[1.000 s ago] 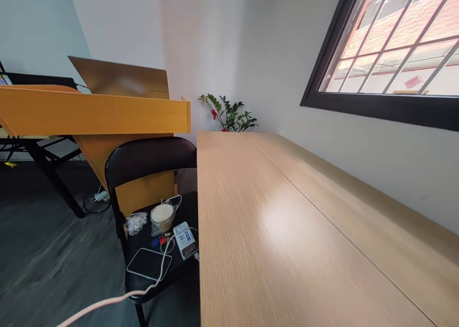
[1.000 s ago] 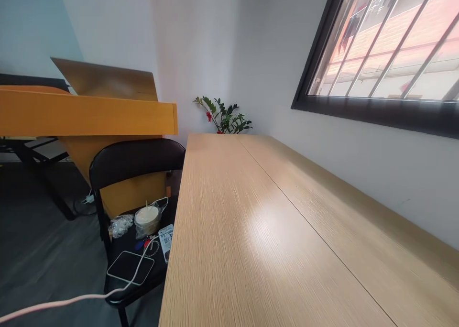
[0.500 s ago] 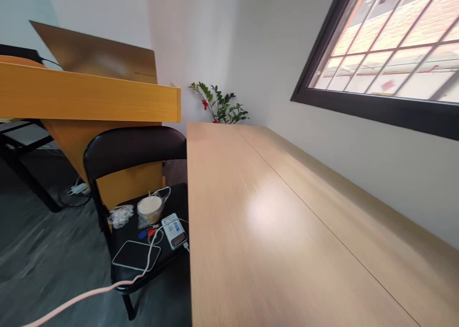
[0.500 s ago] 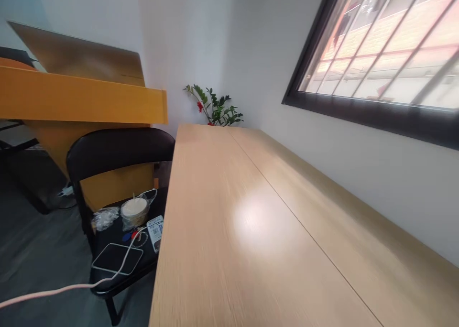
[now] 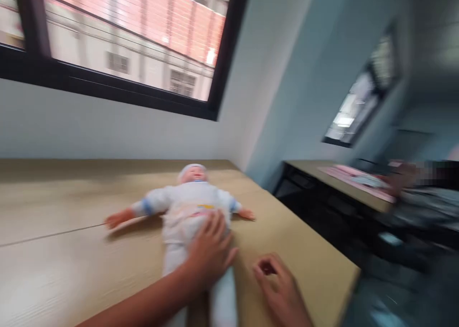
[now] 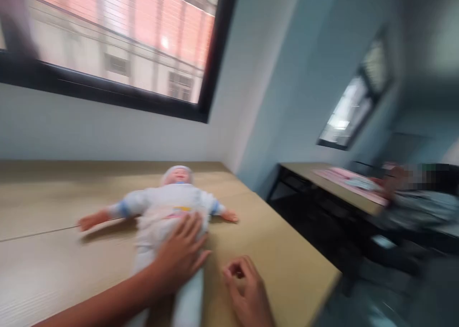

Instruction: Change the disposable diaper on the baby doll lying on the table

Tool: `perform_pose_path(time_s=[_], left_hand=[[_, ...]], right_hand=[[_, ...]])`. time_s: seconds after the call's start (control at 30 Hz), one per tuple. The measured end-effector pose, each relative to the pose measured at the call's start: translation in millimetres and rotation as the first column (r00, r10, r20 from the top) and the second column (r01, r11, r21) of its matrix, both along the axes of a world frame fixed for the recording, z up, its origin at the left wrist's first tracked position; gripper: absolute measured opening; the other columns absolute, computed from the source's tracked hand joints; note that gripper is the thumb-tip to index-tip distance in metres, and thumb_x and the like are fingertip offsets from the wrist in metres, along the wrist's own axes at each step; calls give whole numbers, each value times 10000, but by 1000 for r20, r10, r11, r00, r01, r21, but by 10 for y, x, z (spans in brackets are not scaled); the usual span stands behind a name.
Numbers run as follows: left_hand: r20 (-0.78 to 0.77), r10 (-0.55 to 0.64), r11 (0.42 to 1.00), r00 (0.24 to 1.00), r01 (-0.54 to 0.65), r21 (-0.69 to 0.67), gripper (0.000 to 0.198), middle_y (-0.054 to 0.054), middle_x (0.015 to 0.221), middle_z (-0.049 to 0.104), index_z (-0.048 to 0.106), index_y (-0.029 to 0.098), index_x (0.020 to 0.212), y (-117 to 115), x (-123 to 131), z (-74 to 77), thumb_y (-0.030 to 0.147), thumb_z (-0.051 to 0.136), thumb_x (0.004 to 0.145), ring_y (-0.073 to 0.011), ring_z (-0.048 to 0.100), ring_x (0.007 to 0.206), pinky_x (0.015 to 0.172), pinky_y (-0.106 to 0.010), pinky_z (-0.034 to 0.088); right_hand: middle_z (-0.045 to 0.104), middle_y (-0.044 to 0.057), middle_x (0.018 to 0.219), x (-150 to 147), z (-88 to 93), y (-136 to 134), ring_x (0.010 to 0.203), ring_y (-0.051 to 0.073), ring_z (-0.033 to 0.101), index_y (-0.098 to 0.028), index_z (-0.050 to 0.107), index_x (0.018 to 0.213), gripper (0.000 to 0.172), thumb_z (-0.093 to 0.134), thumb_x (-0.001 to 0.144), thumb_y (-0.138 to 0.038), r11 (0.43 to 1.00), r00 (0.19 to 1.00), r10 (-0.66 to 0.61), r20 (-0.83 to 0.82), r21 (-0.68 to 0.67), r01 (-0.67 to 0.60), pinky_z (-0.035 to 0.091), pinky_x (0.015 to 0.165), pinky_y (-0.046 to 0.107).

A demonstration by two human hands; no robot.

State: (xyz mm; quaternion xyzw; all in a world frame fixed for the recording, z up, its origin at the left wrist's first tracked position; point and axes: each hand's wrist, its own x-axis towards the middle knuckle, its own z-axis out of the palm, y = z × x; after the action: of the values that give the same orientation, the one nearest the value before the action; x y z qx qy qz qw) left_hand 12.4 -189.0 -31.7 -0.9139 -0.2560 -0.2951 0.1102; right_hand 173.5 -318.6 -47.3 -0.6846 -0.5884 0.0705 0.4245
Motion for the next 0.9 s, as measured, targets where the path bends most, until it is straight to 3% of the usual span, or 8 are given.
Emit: perform_pose_path(time_s=[0.07,0.13,0.27,0.43,0.53,0.7,0.8,0.9], left_hand=[[47,-15,999,999,13,48,369,-155,1279,589,688,166,1033,110,6,-49,383,406,939,-312,461,1281,1081,-476,318],[48,-62,993,997,56,109,384,-158,1248,611,701,165,1010,179,10,-88,355,374,948,-319,495,1249,1072,-492,332],[23,-65,985,998,61,160,390,-176,1255,602,702,153,1017,161,-6,-106,326,360,950,-342,496,1246,1070,-520,338],[19,-79,989,997,76,124,399,-182,1274,585,693,139,1013,132,-13,-61,316,340,956,-353,467,1271,1074,-545,334],[43,-86,991,995,81,103,397,-168,1258,599,691,144,1008,136,-17,-50,326,341,957,-339,470,1271,1082,-535,333],[53,-63,991,997,56,123,382,-164,1236,613,674,141,1036,119,-6,-58,336,357,948,-336,492,1247,1062,-541,360],[114,-132,972,985,105,211,342,-160,1169,648,638,118,1073,76,-22,66,327,408,929,-339,574,1134,950,-512,472],[230,-352,917,907,286,278,316,-138,1099,669,559,112,1130,14,-170,326,322,443,924,-279,608,1072,866,-401,540]], right_hand=[[612,46,770,66,-124,-11,742,174,607,-192,577,784,348,481,895,-507,996,973,-88,-215,-12,87,492,705,257],[605,44,777,106,-210,16,746,173,598,-181,556,795,382,506,869,-552,996,919,-90,-384,-34,84,477,705,260],[557,13,721,93,-251,25,700,149,556,-174,538,785,417,540,837,-588,995,863,-99,-495,-54,83,440,681,246],[504,3,695,69,-229,0,624,131,485,-174,533,812,408,492,868,-576,987,876,-155,-457,-41,153,398,592,234],[375,-45,610,71,-229,2,553,110,376,-189,494,771,383,525,849,-562,970,884,-229,-407,-22,241,341,521,216],[169,-66,577,64,-315,-41,521,89,204,-225,199,602,512,567,834,-495,933,893,-333,-303,29,358,220,471,224],[125,-56,554,-29,-340,-52,499,85,164,-216,123,585,522,487,897,-423,930,929,-308,-203,143,339,191,470,248],[167,-49,474,-239,-150,-27,424,69,168,-188,143,528,515,448,920,-322,949,986,-165,-19,271,164,184,438,251]])
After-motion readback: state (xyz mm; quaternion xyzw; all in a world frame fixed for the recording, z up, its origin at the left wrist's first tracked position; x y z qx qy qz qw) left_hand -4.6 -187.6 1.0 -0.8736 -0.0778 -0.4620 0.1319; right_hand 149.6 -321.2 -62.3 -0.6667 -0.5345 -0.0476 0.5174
